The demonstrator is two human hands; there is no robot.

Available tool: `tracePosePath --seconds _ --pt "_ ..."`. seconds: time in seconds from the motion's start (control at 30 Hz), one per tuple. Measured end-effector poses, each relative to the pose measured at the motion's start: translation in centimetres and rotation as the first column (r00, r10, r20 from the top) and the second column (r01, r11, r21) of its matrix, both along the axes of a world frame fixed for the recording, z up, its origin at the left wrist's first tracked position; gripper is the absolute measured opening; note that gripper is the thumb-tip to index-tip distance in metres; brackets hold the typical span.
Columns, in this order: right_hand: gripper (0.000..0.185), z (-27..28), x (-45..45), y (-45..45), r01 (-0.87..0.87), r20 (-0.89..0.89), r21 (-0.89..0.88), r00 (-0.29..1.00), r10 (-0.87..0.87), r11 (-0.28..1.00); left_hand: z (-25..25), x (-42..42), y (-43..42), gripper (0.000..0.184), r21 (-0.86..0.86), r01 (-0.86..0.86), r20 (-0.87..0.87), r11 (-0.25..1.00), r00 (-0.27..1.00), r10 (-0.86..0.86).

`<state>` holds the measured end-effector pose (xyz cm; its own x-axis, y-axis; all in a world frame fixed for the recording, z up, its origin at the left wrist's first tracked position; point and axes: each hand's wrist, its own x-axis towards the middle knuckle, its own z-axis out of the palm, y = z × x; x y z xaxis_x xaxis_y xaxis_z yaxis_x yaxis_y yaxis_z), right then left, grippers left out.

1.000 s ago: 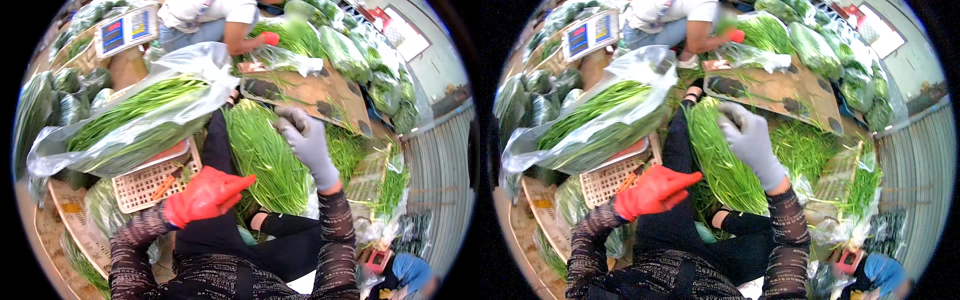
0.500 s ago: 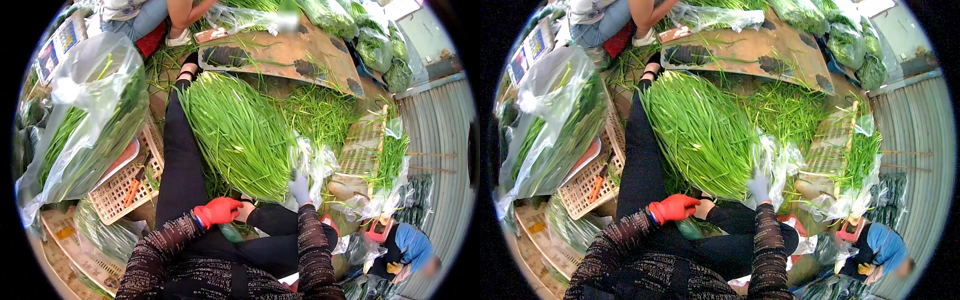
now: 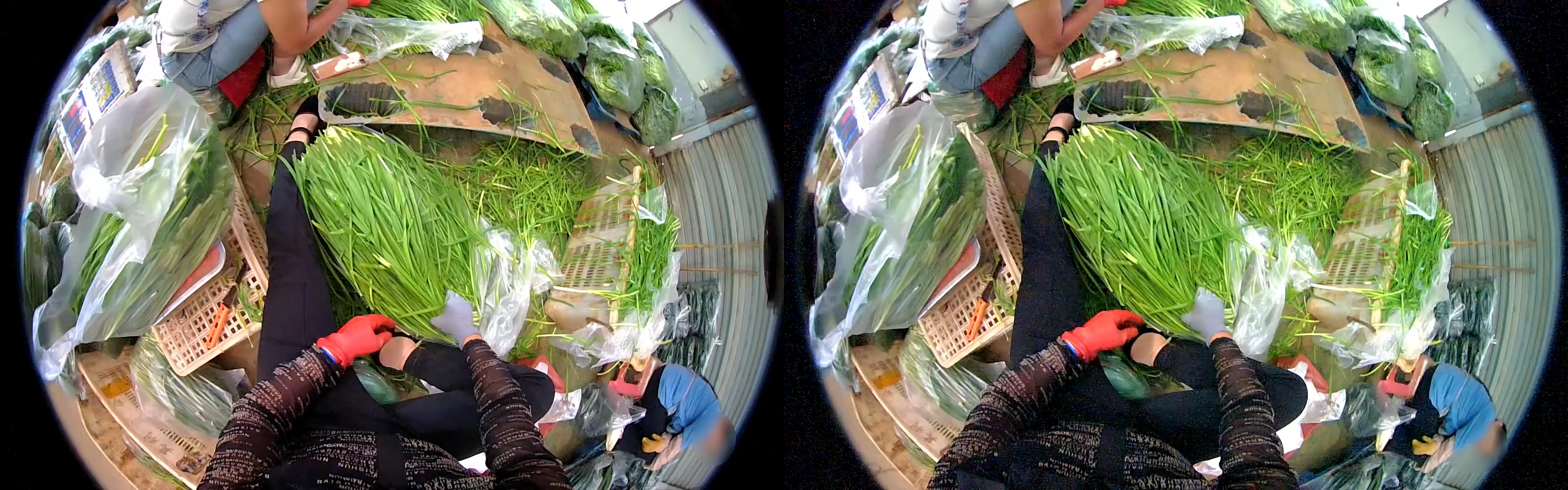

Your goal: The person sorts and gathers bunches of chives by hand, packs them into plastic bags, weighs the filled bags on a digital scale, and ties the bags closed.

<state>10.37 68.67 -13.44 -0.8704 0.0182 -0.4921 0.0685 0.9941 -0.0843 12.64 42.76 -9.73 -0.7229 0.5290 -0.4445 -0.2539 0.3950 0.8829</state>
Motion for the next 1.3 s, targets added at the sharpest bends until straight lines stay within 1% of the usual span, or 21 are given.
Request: tracePosePath --seconds 0.17,0.23,0.33,0.43,0.47,0.57,0.6,0.67,0.7,0.73,0.77,0.8,0.93,1.0,1.03,1.07,1.13,1.17,1.2,1.27,1.3 --pt "0.062 2.6 -1.2 0.9 0.127 -0.015 -0.262 0.991 -0.136 0.957 -0.2 0.2 -0.4 0.033 0.047 -0.080 0.080 0.996 0.994 0.076" --pt "0.046 7.6 -1.8 -0.3 0.297 -0.034 -0.454 0.937 -0.349 0.840 -0.4 0.3 -0.5 0.033 0.061 -0.084 0.058 0.995 0.995 0.080" --pt "0.052 8.8 -2.1 2.5 0.237 -0.089 -0.689 0.910 -0.404 0.685 -0.9 0.1 -0.1 0.031 0.061 -0.044 0.049 0.997 0.998 0.041" --pt "0.050 11.4 -2.7 3.2 0.181 -0.039 -0.871 0.902 -0.430 0.457 1.1 -0.8 0.3 0.042 0.356 -0.236 0.479 0.904 0.877 0.040" --pt "0.049 11.9 -3.0 3.1 0.171 -0.017 -0.902 0.904 -0.427 0.397 1.4 -1.3 0.6 0.042 0.359 -0.235 0.476 0.903 0.878 0.039" --pt "0.051 10.6 -3.1 -0.2 0.487 0.391 -0.861 0.818 -0.421 0.147 0.0 -1.9 2.2 0.068 0.391 -0.583 0.815 0.712 0.579 0.025" --pt "0.051 9.8 -3.0 -1.6 0.521 0.445 -0.849 0.799 -0.404 0.094 -0.2 -1.8 2.8 0.068 0.389 -0.590 0.815 0.708 0.579 0.035" --pt "0.049 8.5 -2.9 -3.9 0.461 0.429 -0.886 0.858 -0.282 0.052 -0.3 -1.6 3.5 0.072 0.548 -0.717 0.821 0.430 0.560 -0.113" --pt "0.043 6.0 -2.6 -3.3 0.568 0.504 -0.820 0.772 -0.386 0.065 -1.8 -1.5 3.5 0.077 0.581 -0.673 0.784 0.458 0.614 -0.090" --pt "0.038 3.0 -2.0 -2.4 0.666 0.558 -0.743 0.671 -0.488 0.067 -3.7 -1.4 3.5 0.071 0.458 -0.750 0.861 0.477 0.508 -0.029" --pt "0.036 1.2 -1.3 -2.1 0.686 0.791 -0.605 0.462 -0.401 -0.403 -3.0 -1.6 3.0 0.070 0.402 -0.769 0.878 0.497 0.477 0.028" --pt "0.036 1.1 -0.5 -2.2 0.684 0.789 -0.608 0.465 -0.402 -0.402 -2.4 -1.9 2.8 0.068 0.345 -0.785 0.891 0.514 0.446 0.083" --pt "0.029 1.7 1.3 -4.4 0.644 0.737 -0.623 0.295 -0.608 -0.443 -2.6 -2.0 3.0 0.061 0.430 -0.796 0.888 0.427 0.458 -0.039" --pt "0.065 5.9 1.0 -7.5 0.760 0.537 -0.650 0.436 -0.722 -0.025 -3.7 -2.0 3.6 0.053 0.373 -0.708 0.830 0.600 0.543 0.125" --pt "0.085 3.5 0.9 -8.0 0.736 0.469 -0.653 0.576 -0.669 0.176 -2.1 -2.1 3.4 0.052 0.369 -0.648 0.748 0.666 0.632 0.201" --pt "0.084 1.6 1.2 -7.6 0.742 0.459 -0.663 0.510 -0.727 0.101 -1.1 -1.8 3.6 0.052 0.369 -0.650 0.749 0.665 0.631 0.201" --pt "0.072 4.2 1.2 -9.4 0.717 0.437 -0.685 0.546 -0.715 0.129 0.2 -1.5 4.0 0.045 0.049 -0.593 0.375 0.804 0.757 0.535" --pt "0.062 3.6 1.6 -9.2 0.673 0.532 -0.739 0.544 -0.649 -0.040 -3.6 -1.4 4.3 0.049 0.186 -0.525 0.346 0.831 0.826 0.445" --pt "0.051 3.0 1.8 -8.8 0.621 0.614 -0.754 0.552 -0.565 -0.214 3.2 -2.2 3.1 0.047 0.232 -0.467 0.326 0.853 0.864 0.384" --pt "0.038 8.6 2.7 -9.5 0.633 0.745 -0.658 0.469 -0.473 -0.409 5.7 -1.6 2.1 0.041 0.116 -0.390 0.133 0.913 0.917 0.375" --pt "0.036 8.3 3.8 -9.2 0.619 0.800 -0.600 0.461 -0.384 -0.507 5.5 -1.0 1.9 0.039 0.211 -0.451 0.294 0.867 0.875 0.384"
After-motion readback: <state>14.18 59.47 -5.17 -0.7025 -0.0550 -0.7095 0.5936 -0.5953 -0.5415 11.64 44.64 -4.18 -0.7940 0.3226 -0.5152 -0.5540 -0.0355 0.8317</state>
